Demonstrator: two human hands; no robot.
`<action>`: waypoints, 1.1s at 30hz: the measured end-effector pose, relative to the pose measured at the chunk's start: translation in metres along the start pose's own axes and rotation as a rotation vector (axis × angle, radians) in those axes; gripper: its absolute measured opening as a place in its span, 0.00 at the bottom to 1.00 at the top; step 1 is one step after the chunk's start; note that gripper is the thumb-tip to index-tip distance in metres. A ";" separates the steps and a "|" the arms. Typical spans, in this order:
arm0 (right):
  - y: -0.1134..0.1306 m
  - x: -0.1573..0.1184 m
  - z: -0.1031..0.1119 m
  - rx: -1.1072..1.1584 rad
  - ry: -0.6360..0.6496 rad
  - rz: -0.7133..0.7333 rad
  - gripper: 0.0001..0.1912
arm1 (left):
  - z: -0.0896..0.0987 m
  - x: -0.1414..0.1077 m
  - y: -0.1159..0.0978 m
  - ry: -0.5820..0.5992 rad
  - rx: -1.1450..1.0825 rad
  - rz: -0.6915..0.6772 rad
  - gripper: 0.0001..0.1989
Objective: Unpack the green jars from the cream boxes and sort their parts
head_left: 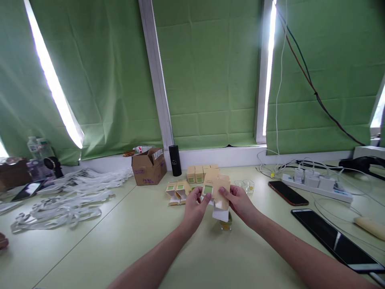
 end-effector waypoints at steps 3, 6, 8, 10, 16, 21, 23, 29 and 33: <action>0.006 -0.001 0.002 -0.007 -0.032 0.042 0.27 | 0.005 0.004 -0.001 -0.035 -0.038 -0.037 0.18; 0.011 0.000 0.014 -0.028 -0.131 0.058 0.27 | 0.015 0.005 -0.009 -0.172 0.114 -0.149 0.12; 0.010 0.002 0.024 -0.044 -0.194 0.053 0.27 | 0.023 0.003 -0.018 -0.254 0.298 -0.294 0.08; 0.006 0.005 0.036 -0.082 -0.269 0.046 0.26 | 0.027 0.000 -0.025 -0.257 0.468 -0.460 0.04; -0.023 0.014 0.056 -0.262 -0.345 -0.032 0.20 | 0.031 -0.005 -0.027 -0.101 0.770 -0.625 0.07; -0.045 0.009 0.067 -0.295 -0.326 -0.014 0.16 | 0.028 -0.009 -0.027 -0.053 0.835 -0.646 0.08; -0.049 0.007 0.070 -0.308 -0.323 -0.002 0.16 | 0.026 -0.009 -0.029 -0.065 0.827 -0.604 0.07; -0.050 0.005 0.070 -0.352 -0.312 0.012 0.21 | 0.038 0.001 -0.057 -0.301 0.673 -0.497 0.02; -0.052 0.005 0.072 -0.366 -0.309 0.009 0.22 | 0.070 0.018 -0.063 -0.320 0.514 -0.054 0.10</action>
Point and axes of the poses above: each hand's wrist, its own x-axis towards the middle knuckle, its own z-axis out of the back of the hand, y = z × x, the point moved 3 cm from there along x, towards the middle knuckle, and after that the axes turned 9 degrees about y, right-handed, at the moved point
